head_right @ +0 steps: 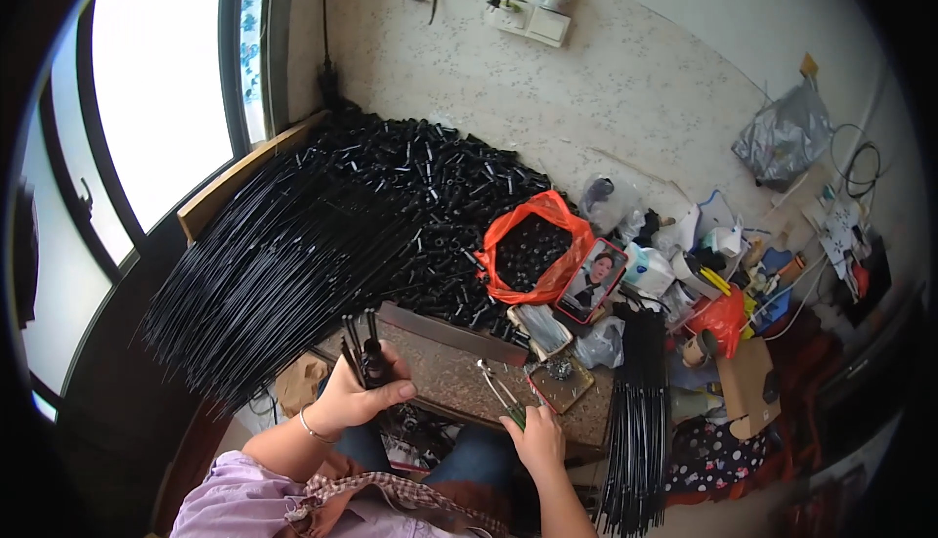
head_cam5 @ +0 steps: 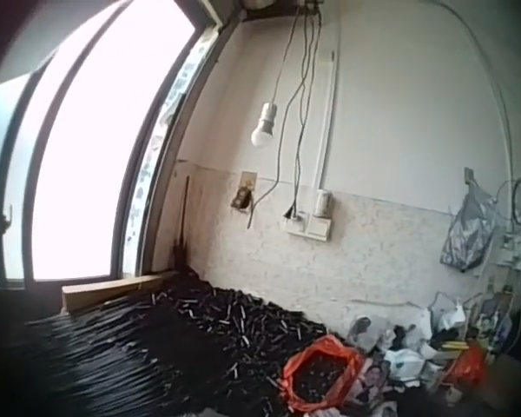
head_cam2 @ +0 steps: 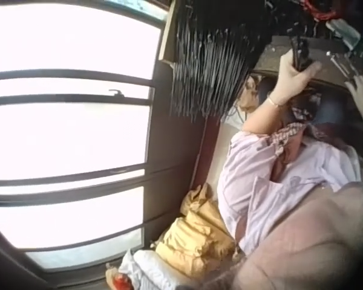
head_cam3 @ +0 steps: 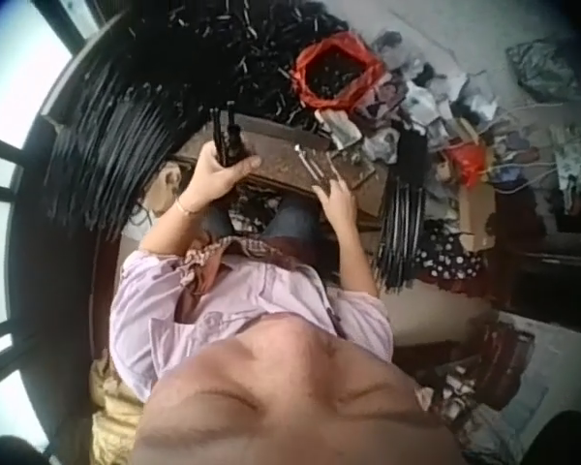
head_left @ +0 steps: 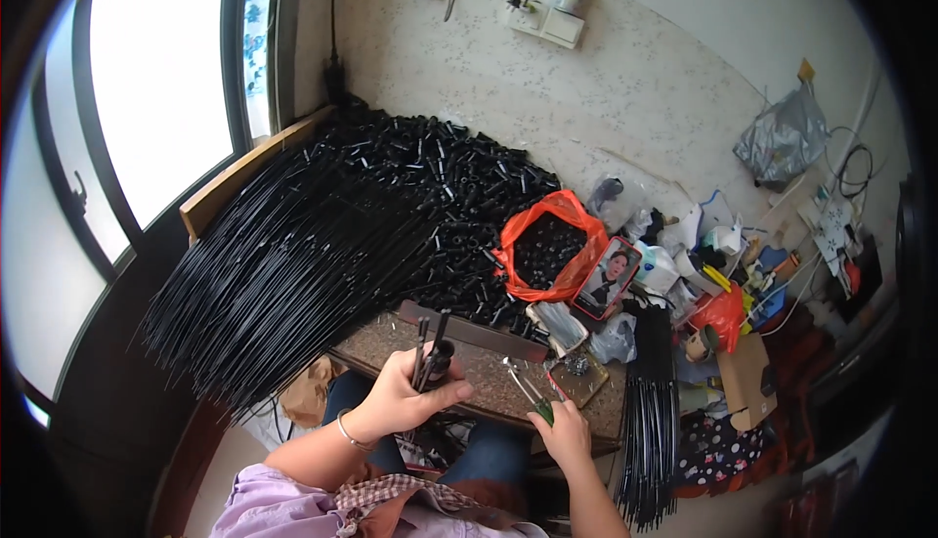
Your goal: Assembling plastic components onto metal ribs for umbrellas using pliers.
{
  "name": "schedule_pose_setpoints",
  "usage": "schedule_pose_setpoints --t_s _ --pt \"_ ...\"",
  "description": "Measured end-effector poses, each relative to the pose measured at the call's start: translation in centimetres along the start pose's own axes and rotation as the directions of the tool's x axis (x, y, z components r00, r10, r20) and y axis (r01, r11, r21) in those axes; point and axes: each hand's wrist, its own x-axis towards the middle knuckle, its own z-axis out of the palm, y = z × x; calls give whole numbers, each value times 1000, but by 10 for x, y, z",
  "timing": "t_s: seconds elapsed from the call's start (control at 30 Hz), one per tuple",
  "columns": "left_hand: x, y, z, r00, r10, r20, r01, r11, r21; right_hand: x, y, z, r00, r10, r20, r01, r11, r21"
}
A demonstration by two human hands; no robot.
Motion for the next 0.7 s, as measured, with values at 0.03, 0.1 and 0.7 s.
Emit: schedule_pose_setpoints --t_s 0.03,0.1,0.7 --pt "-4 5 -3 998 -57 27 55 997 63 -2 10 9 1000 11 -19 -13 995 -104" --pt "-8 2 -10 994 -82 69 79 996 51 -3 21 19 998 42 -47 -51 978 -202" --pt "-58 -103 -20 909 -410 -66 49 264 -963 2 -29 -84 882 116 -457 470 -132 873"
